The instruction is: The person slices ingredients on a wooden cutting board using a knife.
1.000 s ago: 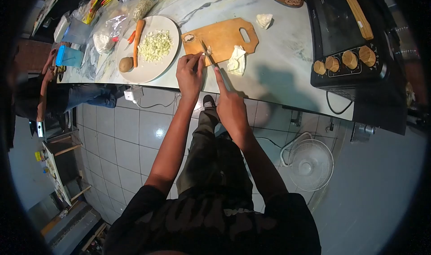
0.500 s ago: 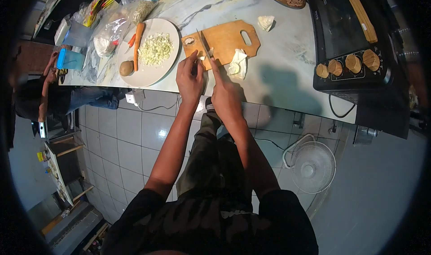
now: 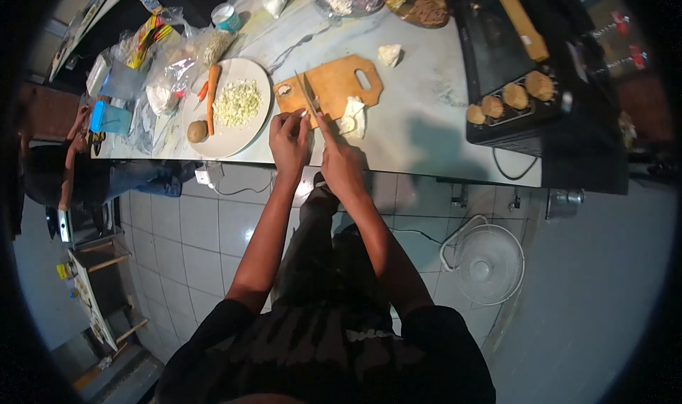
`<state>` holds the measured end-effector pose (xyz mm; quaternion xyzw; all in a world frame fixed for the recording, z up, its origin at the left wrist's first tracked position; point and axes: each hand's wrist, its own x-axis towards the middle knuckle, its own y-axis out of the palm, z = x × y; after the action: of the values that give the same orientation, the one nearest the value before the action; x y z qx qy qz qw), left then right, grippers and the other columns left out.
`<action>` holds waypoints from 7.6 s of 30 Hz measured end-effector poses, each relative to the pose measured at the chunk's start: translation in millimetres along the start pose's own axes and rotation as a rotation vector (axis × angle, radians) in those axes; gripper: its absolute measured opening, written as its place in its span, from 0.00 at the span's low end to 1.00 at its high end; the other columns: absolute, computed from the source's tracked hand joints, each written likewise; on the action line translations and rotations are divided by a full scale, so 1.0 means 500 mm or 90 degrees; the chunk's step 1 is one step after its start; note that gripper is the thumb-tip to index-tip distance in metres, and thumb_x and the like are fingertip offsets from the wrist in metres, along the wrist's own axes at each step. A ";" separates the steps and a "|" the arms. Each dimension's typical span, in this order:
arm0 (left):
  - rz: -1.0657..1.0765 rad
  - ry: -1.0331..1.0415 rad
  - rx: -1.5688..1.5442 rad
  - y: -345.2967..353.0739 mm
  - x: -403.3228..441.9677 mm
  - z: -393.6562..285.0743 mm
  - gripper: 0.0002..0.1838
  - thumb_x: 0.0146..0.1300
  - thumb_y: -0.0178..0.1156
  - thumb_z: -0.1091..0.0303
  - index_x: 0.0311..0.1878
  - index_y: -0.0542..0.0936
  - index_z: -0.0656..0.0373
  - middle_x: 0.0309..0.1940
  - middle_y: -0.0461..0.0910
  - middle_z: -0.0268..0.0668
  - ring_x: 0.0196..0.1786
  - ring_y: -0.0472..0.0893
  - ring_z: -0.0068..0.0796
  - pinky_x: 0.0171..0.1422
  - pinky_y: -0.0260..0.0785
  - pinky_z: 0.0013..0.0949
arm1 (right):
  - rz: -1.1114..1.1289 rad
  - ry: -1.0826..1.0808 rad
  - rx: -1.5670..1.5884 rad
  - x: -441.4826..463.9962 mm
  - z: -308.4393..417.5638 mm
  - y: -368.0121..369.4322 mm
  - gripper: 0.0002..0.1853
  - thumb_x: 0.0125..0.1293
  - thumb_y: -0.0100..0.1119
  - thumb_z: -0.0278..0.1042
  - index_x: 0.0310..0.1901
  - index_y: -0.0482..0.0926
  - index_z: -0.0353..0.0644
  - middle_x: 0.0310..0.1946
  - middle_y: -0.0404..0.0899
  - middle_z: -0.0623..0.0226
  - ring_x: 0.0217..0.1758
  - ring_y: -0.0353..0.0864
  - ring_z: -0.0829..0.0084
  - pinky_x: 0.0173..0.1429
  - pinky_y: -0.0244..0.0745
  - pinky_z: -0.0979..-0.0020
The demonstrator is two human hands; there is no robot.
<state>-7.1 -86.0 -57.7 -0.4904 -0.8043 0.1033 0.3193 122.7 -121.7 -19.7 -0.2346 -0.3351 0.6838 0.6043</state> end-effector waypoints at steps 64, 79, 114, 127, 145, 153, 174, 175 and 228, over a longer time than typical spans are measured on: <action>0.423 -0.083 -0.158 -0.081 0.195 0.036 0.09 0.61 0.69 0.71 0.44 0.88 0.61 0.26 0.85 0.40 0.25 0.82 0.30 0.34 0.73 0.32 | 0.034 0.161 0.208 0.008 0.122 -0.023 0.31 0.75 0.46 0.26 0.78 0.58 0.52 0.65 0.73 0.45 0.57 0.78 0.40 0.58 0.73 0.48; 0.463 -0.181 -0.212 -0.077 0.194 0.052 0.07 0.66 0.68 0.72 0.43 0.88 0.65 0.23 0.83 0.38 0.24 0.77 0.20 0.29 0.67 0.28 | -0.005 0.168 0.225 -0.004 0.117 0.016 0.31 0.74 0.43 0.27 0.78 0.59 0.52 0.30 0.75 0.35 0.35 0.80 0.39 0.46 0.73 0.50; 0.500 -0.212 -0.202 -0.063 0.220 0.066 0.04 0.60 0.68 0.76 0.37 0.88 0.67 0.23 0.85 0.35 0.23 0.81 0.19 0.31 0.71 0.25 | -0.103 -0.017 0.056 -0.007 0.084 0.039 0.37 0.62 0.43 0.12 0.76 0.64 0.41 0.40 0.79 0.32 0.42 0.82 0.37 0.51 0.77 0.51; 0.534 -0.253 -0.263 -0.060 0.221 0.081 0.05 0.62 0.63 0.81 0.36 0.87 0.70 0.24 0.84 0.36 0.24 0.79 0.19 0.31 0.70 0.24 | -0.026 0.061 0.038 -0.012 0.096 0.036 0.42 0.58 0.46 0.13 0.78 0.60 0.44 0.17 0.67 0.52 0.20 0.73 0.54 0.32 0.71 0.54; 0.524 -0.284 -0.218 -0.064 0.226 0.064 0.03 0.60 0.68 0.79 0.35 0.87 0.69 0.22 0.84 0.36 0.22 0.80 0.18 0.29 0.71 0.25 | -0.027 0.113 -0.081 -0.010 0.104 0.056 0.46 0.55 0.50 0.15 0.79 0.59 0.54 0.18 0.70 0.56 0.22 0.77 0.52 0.35 0.78 0.54; 0.525 -0.271 -0.193 -0.064 0.224 0.060 0.06 0.62 0.68 0.74 0.37 0.87 0.69 0.22 0.84 0.34 0.23 0.79 0.17 0.30 0.70 0.24 | -0.094 0.037 -0.004 0.001 0.085 0.051 0.43 0.59 0.47 0.12 0.78 0.61 0.49 0.25 0.77 0.46 0.26 0.79 0.47 0.36 0.75 0.51; 0.584 -0.217 -0.236 -0.069 0.236 0.075 0.09 0.65 0.63 0.76 0.47 0.85 0.64 0.26 0.82 0.33 0.25 0.78 0.17 0.31 0.70 0.24 | -0.005 0.185 0.133 -0.004 0.086 0.011 0.32 0.77 0.43 0.29 0.80 0.55 0.59 0.34 0.79 0.40 0.34 0.80 0.42 0.44 0.74 0.53; 0.607 -0.213 -0.243 -0.069 0.237 0.081 0.12 0.65 0.63 0.76 0.51 0.84 0.63 0.30 0.83 0.34 0.28 0.79 0.17 0.33 0.71 0.25 | -0.017 0.210 0.157 -0.002 0.088 0.008 0.31 0.77 0.43 0.29 0.80 0.54 0.57 0.35 0.79 0.41 0.34 0.80 0.43 0.44 0.74 0.54; 0.471 -0.015 -0.047 -0.070 0.216 0.052 0.13 0.63 0.71 0.66 0.47 0.88 0.61 0.38 0.88 0.46 0.35 0.88 0.36 0.42 0.78 0.34 | -0.200 -0.021 -0.271 -0.007 0.046 0.102 0.35 0.59 0.56 0.21 0.72 0.73 0.46 0.19 0.60 0.72 0.21 0.64 0.75 0.31 0.69 0.73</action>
<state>-82.7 -7.2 -16.6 -0.7580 -0.5792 0.1887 0.2332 72.3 -131.7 -42.4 -0.2902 -0.5134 0.4994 0.6347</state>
